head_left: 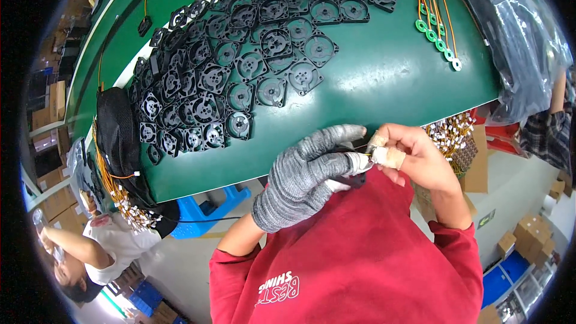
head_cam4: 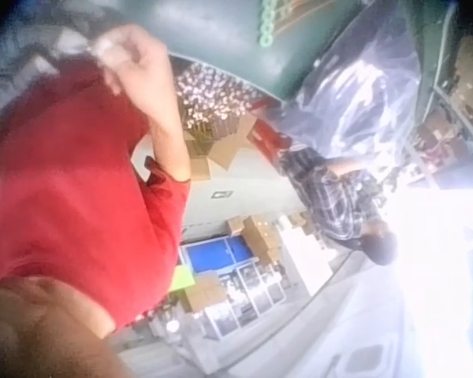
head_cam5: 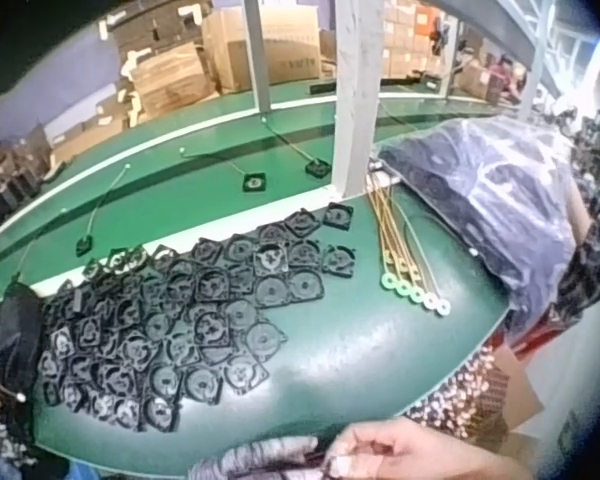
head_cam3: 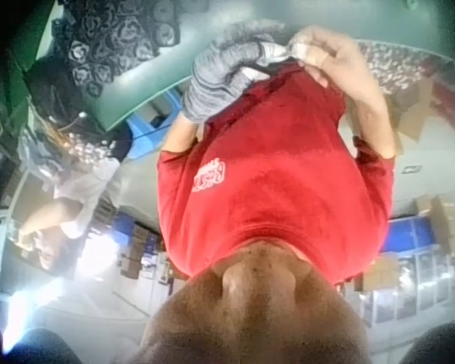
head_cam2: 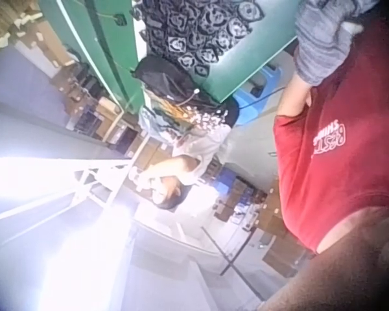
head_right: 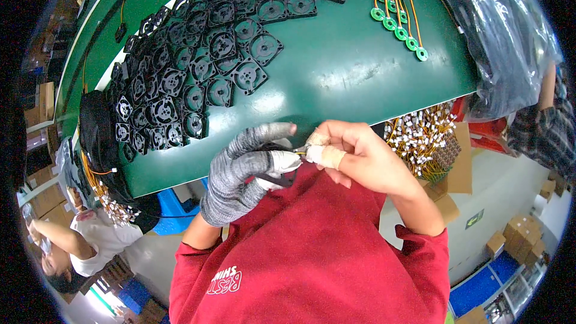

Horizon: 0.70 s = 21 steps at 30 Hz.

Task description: The person assembles small cooling fans by hand, attaching internal wiring to the plastic housing of each fan.

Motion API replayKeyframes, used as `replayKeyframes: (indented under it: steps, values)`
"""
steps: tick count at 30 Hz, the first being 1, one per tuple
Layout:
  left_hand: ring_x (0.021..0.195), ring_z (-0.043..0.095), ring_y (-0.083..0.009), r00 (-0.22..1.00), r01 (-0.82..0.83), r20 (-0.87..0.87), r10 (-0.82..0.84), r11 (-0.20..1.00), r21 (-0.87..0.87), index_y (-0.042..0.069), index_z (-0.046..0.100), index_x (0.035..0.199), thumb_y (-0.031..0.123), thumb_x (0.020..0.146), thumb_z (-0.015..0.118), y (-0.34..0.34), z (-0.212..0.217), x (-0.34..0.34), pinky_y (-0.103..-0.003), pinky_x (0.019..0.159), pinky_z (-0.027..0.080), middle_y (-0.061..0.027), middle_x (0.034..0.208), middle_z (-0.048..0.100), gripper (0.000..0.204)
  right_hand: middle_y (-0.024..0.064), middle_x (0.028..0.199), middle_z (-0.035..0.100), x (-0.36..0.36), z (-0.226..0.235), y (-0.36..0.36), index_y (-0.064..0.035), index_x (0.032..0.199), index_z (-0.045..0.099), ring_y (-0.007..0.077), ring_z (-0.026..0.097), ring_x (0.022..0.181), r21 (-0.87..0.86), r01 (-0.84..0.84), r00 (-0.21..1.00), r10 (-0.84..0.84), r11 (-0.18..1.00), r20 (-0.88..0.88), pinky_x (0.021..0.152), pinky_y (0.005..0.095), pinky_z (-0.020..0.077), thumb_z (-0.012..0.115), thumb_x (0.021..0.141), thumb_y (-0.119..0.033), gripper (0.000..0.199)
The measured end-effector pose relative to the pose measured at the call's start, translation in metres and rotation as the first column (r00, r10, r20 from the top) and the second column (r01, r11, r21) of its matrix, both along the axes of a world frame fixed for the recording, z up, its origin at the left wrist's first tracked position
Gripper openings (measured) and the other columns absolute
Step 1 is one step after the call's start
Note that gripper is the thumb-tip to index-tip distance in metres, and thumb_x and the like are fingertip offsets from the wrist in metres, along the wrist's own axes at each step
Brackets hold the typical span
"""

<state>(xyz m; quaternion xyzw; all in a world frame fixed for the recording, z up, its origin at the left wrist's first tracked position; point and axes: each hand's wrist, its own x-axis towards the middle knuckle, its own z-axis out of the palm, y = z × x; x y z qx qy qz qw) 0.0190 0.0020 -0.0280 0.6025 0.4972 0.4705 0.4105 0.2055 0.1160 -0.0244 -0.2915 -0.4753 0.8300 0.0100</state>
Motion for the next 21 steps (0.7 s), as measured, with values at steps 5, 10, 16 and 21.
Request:
replayKeyframes:
  steps: [5,10,16,21]
  values:
    - [0.114,0.045,-0.0305,0.968,-0.011,-0.251,-0.014,0.995,-0.099,0.007,0.041,0.127,0.027,0.069,0.070,0.002,0.012,0.000,-0.037,0.093,0.039,-0.0153,0.128,0.041,0.068,-0.0007,0.069,0.051,0.000,-0.007,-0.006,-0.0017,0.088,0.052,0.0042,0.046,0.052,-0.070,0.095,0.993,-0.100,0.993,-0.066,0.045,0.0190,0.0393,0.053,0.086,-0.011,0.009]
    - [0.101,0.051,-0.0296,0.951,-0.157,-0.289,0.110,0.977,-0.145,0.008,0.039,0.128,0.022,0.070,0.068,0.003,0.012,0.009,-0.035,0.083,0.044,-0.0151,0.119,0.044,0.066,-0.0001,0.071,0.054,-0.005,-0.006,-0.018,-0.0012,0.090,0.050,0.0042,0.050,0.057,-0.028,0.135,0.987,-0.137,0.990,-0.088,0.051,0.0186,0.0420,0.053,0.086,-0.009,0.009]
    - [0.071,0.055,-0.0279,0.874,-0.138,-0.481,0.074,0.985,-0.099,0.013,0.041,0.128,0.016,0.070,0.064,0.006,0.005,0.008,-0.036,0.062,0.047,-0.0120,0.090,0.050,0.063,-0.0002,0.073,0.055,-0.004,-0.001,-0.017,-0.0010,0.092,0.052,0.0041,0.051,0.060,0.176,0.069,0.998,-0.068,0.982,-0.010,0.053,0.0186,0.0426,0.055,0.085,-0.010,0.012]
    - [0.071,0.054,-0.0279,0.851,-0.152,-0.520,0.074,0.982,-0.110,0.012,0.044,0.123,0.018,0.072,0.064,0.004,0.002,0.012,-0.036,0.062,0.047,-0.0124,0.089,0.049,0.055,0.0019,0.073,0.056,-0.004,0.006,-0.013,-0.0001,0.091,0.054,0.0054,0.051,0.061,0.279,-0.019,0.998,0.003,0.960,0.057,0.053,0.0205,0.0423,0.056,0.084,-0.010,0.012]
